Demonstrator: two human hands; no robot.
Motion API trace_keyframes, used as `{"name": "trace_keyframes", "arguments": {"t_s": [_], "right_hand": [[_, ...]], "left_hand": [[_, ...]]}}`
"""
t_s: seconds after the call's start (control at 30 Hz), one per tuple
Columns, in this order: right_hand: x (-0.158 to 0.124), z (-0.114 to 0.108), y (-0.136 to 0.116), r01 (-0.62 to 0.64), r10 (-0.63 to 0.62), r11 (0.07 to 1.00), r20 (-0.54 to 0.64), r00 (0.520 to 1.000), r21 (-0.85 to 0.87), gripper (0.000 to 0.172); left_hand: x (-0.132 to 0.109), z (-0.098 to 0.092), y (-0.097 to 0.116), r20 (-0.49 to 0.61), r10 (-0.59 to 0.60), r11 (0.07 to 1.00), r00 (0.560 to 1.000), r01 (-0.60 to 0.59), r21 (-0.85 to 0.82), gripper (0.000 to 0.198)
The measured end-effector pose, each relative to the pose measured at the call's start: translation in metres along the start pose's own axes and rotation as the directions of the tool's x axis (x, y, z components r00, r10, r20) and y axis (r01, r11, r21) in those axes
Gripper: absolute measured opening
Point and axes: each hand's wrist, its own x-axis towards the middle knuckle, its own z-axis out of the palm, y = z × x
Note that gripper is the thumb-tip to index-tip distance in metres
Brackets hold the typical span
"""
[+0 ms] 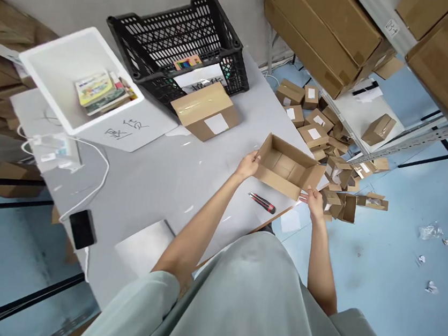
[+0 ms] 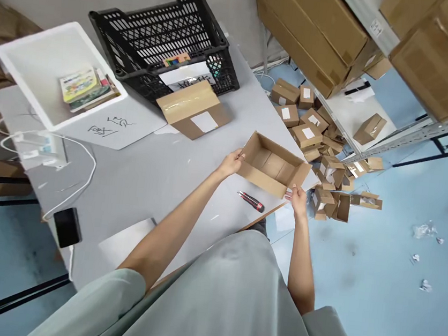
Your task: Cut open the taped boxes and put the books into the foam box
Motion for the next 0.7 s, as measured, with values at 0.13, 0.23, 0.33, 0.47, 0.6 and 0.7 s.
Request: {"name": "trace_keyframes", "arguments": {"t_s": [0.13, 0.23, 0.33, 0.47, 0.6, 0.7], "right_hand": [[-0.006, -0.005, -0.013, 0.169, -0.224, 0.931, -0.138, 0.965, -0.323, 0.057], [-0.024, 0.0, -0.037, 0.394, -0.581, 0.705, -0.162, 0.798, -0.59, 0.07], [-0.05, 0.029, -0.067, 0.603, -0.733, 0.527, 0.039, 0.679, -0.599, 0.059], [-0.086, 0.105, -0.09, 0.768, -0.693, 0.446, 0.366, 0.621, -0.459, 0.048], [-0.115, 0.206, -0.065, 0.824, -0.499, 0.479, 0.679, 0.539, -0.302, 0.045], [-0.141, 0.284, -0.017, 0.805, -0.22, 0.524, 0.87, 0.442, -0.277, 0.038]], "left_hand": [[-0.011, -0.001, -0.001, -0.007, -0.074, 0.994, 0.997, 0.073, -0.083, 0.057], [-0.05, -0.026, -0.024, -0.102, -0.071, 0.982, 0.992, 0.052, -0.182, 0.067], [-0.112, -0.068, -0.068, -0.208, -0.153, 0.968, 0.966, 0.104, -0.23, 0.063], [-0.222, -0.131, -0.146, -0.418, -0.399, 0.907, 0.816, 0.286, -0.309, 0.059], [-0.343, -0.183, -0.217, -0.541, -0.641, 0.767, 0.544, 0.48, -0.426, 0.055], [-0.415, -0.204, -0.256, -0.539, -0.753, 0.648, 0.378, 0.569, -0.506, 0.058]]}}
